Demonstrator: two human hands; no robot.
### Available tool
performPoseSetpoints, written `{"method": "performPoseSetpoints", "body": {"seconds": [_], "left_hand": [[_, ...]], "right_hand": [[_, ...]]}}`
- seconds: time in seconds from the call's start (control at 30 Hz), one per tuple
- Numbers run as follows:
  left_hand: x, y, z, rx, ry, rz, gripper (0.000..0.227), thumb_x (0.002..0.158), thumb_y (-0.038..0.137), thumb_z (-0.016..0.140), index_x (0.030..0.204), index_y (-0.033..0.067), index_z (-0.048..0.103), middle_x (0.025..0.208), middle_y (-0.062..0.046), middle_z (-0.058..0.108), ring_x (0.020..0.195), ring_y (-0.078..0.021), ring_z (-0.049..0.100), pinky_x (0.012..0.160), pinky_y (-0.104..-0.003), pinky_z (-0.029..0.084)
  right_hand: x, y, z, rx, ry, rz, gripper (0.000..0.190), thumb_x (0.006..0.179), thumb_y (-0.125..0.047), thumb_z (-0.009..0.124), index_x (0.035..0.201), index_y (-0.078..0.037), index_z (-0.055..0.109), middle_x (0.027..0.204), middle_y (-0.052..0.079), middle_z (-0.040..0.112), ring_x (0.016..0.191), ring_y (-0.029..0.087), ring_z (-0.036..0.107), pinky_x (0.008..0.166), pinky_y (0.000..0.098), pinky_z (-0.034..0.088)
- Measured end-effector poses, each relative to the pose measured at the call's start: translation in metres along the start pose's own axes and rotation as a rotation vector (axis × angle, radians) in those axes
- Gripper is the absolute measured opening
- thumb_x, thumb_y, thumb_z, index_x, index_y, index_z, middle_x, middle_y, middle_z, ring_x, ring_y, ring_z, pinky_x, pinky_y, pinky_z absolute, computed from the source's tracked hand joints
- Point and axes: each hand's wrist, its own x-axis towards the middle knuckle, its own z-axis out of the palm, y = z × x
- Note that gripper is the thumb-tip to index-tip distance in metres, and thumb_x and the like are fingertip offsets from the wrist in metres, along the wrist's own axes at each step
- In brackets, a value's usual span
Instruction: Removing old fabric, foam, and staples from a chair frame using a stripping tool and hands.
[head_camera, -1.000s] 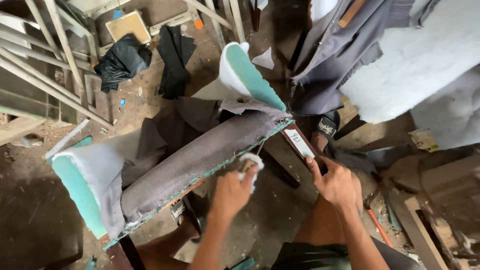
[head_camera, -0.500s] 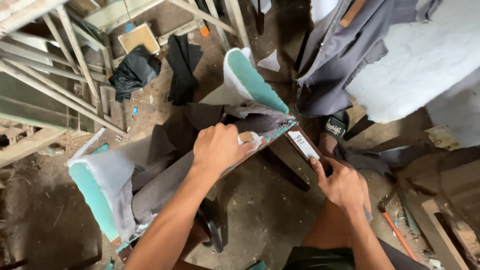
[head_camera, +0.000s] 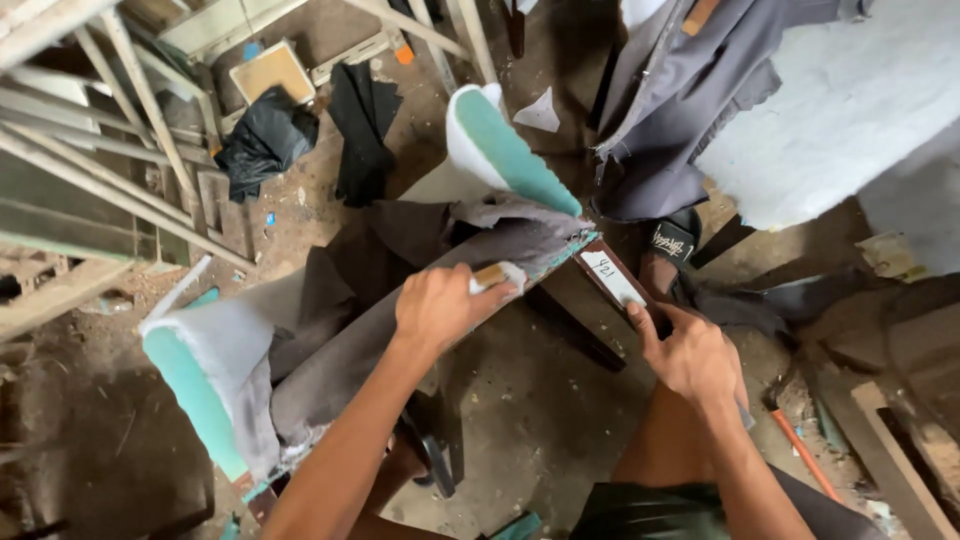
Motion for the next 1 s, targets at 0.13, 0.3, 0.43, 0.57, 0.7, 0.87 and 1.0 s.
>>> {"method": "performPoseSetpoints", "body": {"seconds": [0.13,0.3,0.43,0.57,0.7,0.87,1.0], "left_hand": [[0.002,0.015,-0.017,-0.038,-0.058,-0.082,0.076,0.08,0.075,0.058,0.084,0.0004,0.07,0.083,-0.022,0.07,0.087,-0.0402,0.071,0.075,-0.044,0.057],[-0.01,-0.002,-0.011,-0.469,0.065,-0.177,0.066,0.062,0.063,0.082,0.084,0.0015,0.072,0.082,-0.021,0.07,0.088,-0.0388,0.07,0.075,-0.044,0.058],[-0.018,-0.023,0.04,-0.973,0.566,-0.091,0.054,0.061,0.029,0.099,0.103,0.0065,0.073,0.091,-0.013,0.071,0.081,-0.0234,0.071,0.059,-0.034,0.061],[-0.007,-0.029,0.047,-0.743,0.871,0.243,0.031,0.073,0.023,0.085,0.102,0.0135,0.077,0.089,-0.003,0.077,0.089,-0.0229,0.074,0.084,-0.033,0.059],[0.013,0.003,0.053,-1.849,0.77,0.629,0.043,0.101,0.038,0.056,0.119,-0.0009,0.061,0.131,-0.02,0.064,0.133,-0.0375,0.051,0.114,-0.052,0.042],[0.022,0.008,0.066,-2.086,0.551,0.862,0.031,0.072,0.04,0.048,0.057,0.0135,0.04,0.048,-0.005,0.04,0.052,-0.0254,0.041,0.07,-0.05,0.036],[0.033,0.046,0.046,-1.944,0.741,0.928,0.024,0.07,0.029,0.049,0.055,0.0131,0.042,0.042,-0.001,0.039,0.04,-0.0194,0.038,0.052,-0.04,0.035]], "right_hand": [[0.005,0.002,-0.002,0.011,-0.048,0.017,0.057,0.093,-0.071,0.049,0.114,-0.025,0.076,0.092,0.013,0.078,0.095,0.035,0.073,0.08,0.0486,0.06],[-0.005,-0.004,-0.016,0.115,-0.028,0.025,0.056,0.089,-0.071,0.054,0.109,-0.024,0.077,0.092,0.015,0.077,0.098,0.038,0.071,0.081,0.0522,0.058],[-0.004,-0.009,-0.017,0.047,-0.102,0.068,0.059,0.089,-0.073,0.05,0.111,-0.026,0.077,0.094,0.012,0.078,0.098,0.033,0.073,0.079,0.046,0.06],[0.003,0.001,-0.002,0.058,-0.083,0.063,0.058,0.088,-0.074,0.052,0.11,-0.027,0.077,0.093,0.012,0.078,0.097,0.033,0.073,0.076,0.0458,0.06],[0.003,-0.003,-0.009,0.064,-0.071,0.051,0.06,0.088,-0.075,0.051,0.111,-0.026,0.077,0.091,0.011,0.078,0.094,0.03,0.074,0.073,0.043,0.06],[0.004,-0.005,-0.009,0.053,-0.068,0.058,0.058,0.088,-0.073,0.054,0.108,-0.024,0.078,0.087,0.011,0.078,0.089,0.031,0.074,0.07,0.0422,0.059],[0.005,-0.002,-0.005,0.006,0.003,0.038,0.057,0.088,-0.074,0.053,0.106,-0.026,0.078,0.08,0.01,0.077,0.083,0.029,0.075,0.067,0.0414,0.059]]}}
